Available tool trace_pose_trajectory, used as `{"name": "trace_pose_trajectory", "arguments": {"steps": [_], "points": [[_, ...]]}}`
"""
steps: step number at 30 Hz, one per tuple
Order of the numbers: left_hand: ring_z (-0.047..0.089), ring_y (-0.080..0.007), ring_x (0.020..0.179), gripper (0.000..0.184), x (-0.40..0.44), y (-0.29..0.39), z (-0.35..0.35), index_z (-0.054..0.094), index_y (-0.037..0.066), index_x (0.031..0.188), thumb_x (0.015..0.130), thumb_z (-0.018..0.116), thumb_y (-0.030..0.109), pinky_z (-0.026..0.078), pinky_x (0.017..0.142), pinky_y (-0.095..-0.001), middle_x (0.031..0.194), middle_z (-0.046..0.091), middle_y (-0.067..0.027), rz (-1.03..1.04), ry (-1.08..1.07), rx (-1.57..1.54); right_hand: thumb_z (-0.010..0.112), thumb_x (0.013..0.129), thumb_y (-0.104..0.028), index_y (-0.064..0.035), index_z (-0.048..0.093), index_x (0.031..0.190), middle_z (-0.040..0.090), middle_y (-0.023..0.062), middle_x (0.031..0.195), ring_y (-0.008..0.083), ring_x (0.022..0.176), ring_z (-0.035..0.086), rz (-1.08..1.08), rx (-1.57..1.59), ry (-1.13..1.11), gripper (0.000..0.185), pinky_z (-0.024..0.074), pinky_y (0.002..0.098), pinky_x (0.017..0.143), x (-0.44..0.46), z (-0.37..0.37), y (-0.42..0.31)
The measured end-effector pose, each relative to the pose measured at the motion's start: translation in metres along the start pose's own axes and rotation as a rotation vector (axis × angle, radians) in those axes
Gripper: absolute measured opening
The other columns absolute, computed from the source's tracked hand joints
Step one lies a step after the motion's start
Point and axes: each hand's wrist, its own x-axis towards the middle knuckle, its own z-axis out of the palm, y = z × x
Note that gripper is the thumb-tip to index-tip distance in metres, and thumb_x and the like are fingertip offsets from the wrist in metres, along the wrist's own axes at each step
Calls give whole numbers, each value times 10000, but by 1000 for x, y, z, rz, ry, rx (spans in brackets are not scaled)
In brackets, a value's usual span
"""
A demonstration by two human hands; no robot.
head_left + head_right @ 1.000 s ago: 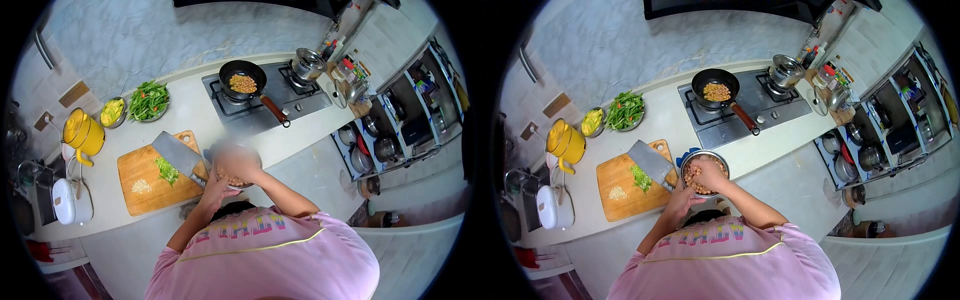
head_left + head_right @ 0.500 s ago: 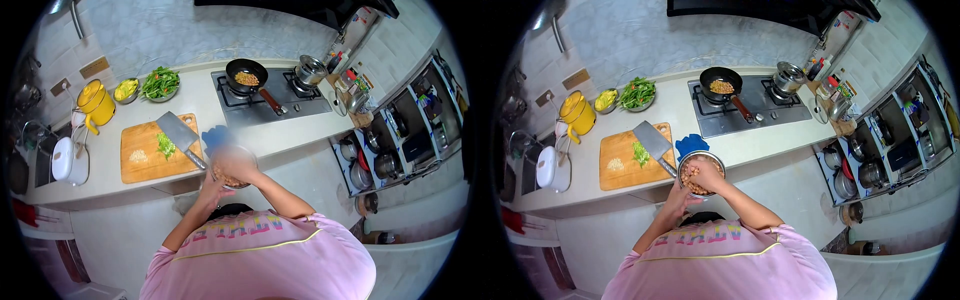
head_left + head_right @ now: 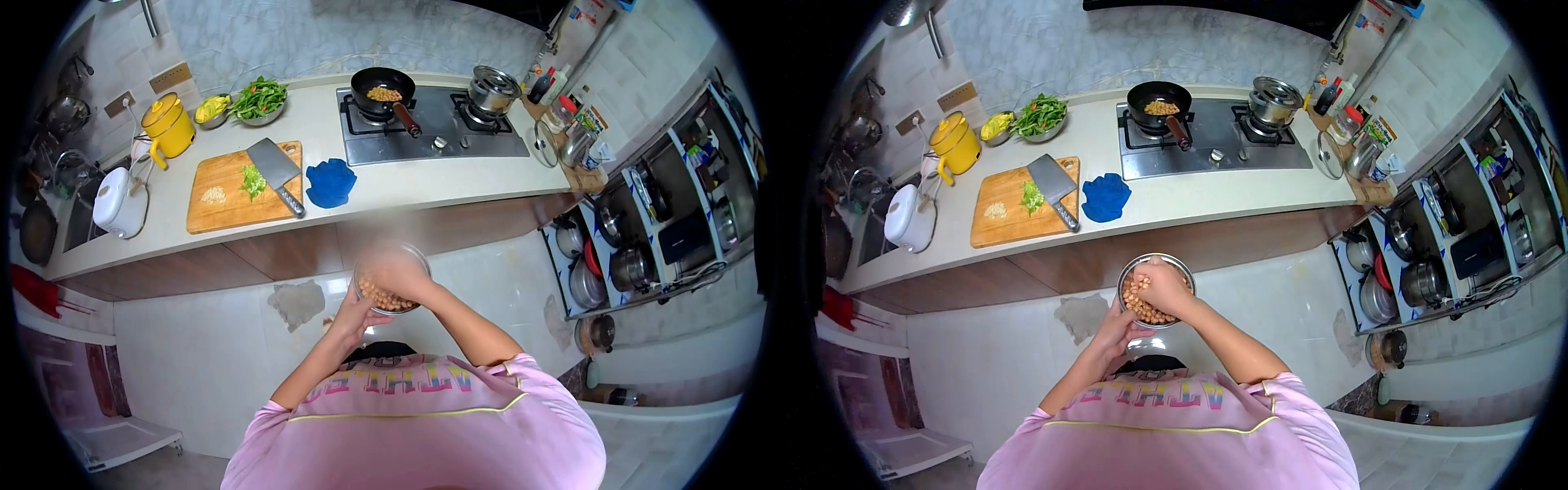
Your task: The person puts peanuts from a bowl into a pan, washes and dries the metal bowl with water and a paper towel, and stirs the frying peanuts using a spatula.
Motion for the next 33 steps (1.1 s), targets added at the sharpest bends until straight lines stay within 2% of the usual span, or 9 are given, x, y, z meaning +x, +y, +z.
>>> {"name": "trace_pose_trajectory", "arguments": {"steps": [5, 8, 10, 16, 19, 25, 33], "points": [[627, -303, 868, 552, -7, 2, 2, 209, 116, 1297, 815, 438, -28, 580, 667, -370, 1128, 506, -179, -12, 14, 51, 626, 663, -116, -87, 566, 784, 502, 164, 835, 346, 795, 537, 18, 57, 8, 139, 428, 427, 675, -5, -5, -3], [592, -269, 949, 553, 0, 3, -8, 187, 144, 1316, 849, 448, 5, 567, 674, -380, 1194, 463, -131, -12, -68, 82, 625, 666, -133, -101, 568, 800, 512, 185, 864, 351, 807, 538, 55, 41, 24, 149, 433, 430, 680, -2, -7, -8], [596, -268, 942, 544, -3, 8, -7, 197, 148, 1310, 847, 440, -6, 569, 671, -389, 1179, 476, -129, -15, -81, 81, 626, 664, -136, -105, 574, 820, 516, 196, 871, 358, 811, 540, 74, -6, 10, 168, 435, 434, 693, -2, -18, -26], [605, -285, 917, 561, -6, 17, -24, 190, 155, 1299, 823, 409, -45, 566, 681, -414, 1156, 482, -150, -9, -125, 65, 641, 659, -144, -102, 579, 807, 524, 180, 879, 347, 809, 546, 106, 47, -6, 165, 436, 419, 682, 9, -12, -45], [603, -290, 918, 559, -7, 25, -28, 186, 155, 1291, 819, 404, -48, 563, 691, -422, 1160, 476, -154, -2, -112, 73, 654, 613, -89, -89, 584, 793, 514, 140, 863, 306, 801, 535, 138, 100, -5, 193, 433, 363, 700, 11, -17, -61], [599, -302, 927, 590, -7, 34, -35, 157, 160, 1316, 818, 392, -52, 560, 704, -428, 1197, 445, -160, 17, -108, 62, 643, 595, -76, -79, 584, 741, 534, 125, 791, 296, 783, 543, 122, 133, 55, 157, 436, 354, 700, 23, -21, -73], [603, -303, 918, 616, 10, 51, -32, 128, 172, 1337, 826, 400, -38, 562, 695, -425, 1189, 457, -172, 17, -117, 63, 622, 598, -56, -58, 579, 732, 576, 98, 800, 244, 785, 554, 195, 265, -103, 141, 435, 324, 719, 47, -27, -51]]}}
